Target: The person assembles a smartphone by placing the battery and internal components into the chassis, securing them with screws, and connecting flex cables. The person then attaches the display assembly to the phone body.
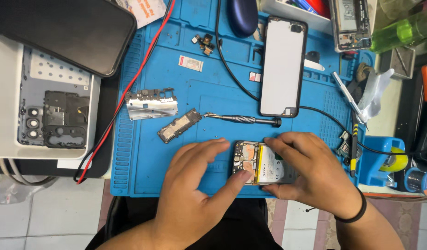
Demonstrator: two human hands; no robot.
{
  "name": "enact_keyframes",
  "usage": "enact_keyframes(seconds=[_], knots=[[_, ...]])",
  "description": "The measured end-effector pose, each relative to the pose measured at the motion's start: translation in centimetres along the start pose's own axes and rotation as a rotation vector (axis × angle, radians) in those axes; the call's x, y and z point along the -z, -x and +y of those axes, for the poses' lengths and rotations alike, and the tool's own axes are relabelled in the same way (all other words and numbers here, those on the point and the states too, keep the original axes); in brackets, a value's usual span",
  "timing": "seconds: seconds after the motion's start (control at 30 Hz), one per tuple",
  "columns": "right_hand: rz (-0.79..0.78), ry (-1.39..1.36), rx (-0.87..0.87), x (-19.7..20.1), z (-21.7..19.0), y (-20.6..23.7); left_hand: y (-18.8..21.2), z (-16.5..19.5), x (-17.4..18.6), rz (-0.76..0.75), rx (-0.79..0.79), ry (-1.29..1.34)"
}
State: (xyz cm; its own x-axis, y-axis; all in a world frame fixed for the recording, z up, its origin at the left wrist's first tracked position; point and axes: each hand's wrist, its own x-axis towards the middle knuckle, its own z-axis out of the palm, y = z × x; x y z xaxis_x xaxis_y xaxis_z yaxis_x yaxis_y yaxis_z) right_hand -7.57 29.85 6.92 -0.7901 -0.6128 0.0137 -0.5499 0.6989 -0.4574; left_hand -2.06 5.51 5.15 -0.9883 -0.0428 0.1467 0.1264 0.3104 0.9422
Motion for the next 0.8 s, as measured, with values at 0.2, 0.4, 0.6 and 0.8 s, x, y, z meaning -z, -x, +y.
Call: enact_keyframes(seconds=[0.2, 0.4, 0.6, 0.8], knots=[[0.399, -0.057, -0.060, -0.7, -1.2, 1.1, -0.5, 1.7, -2.3, 0.023, 0.157, 0.306], [0.720, -0.063, -0.151, -3.2, -3.4, 1.5, -1.7, 3.8, -5.4, 0.020, 0.286, 0.434], [0.832, -0.595, -0.181, -2.6, -3.2, 4.3, -1.7, 4.7, -5.7, 0.064, -0.136, 0.171], [0.884, -0.552, -0.169, -2.2, -3.5, 6.0, -1.1, 5.0, -6.5, 0.065, -0.271, 0.113]])
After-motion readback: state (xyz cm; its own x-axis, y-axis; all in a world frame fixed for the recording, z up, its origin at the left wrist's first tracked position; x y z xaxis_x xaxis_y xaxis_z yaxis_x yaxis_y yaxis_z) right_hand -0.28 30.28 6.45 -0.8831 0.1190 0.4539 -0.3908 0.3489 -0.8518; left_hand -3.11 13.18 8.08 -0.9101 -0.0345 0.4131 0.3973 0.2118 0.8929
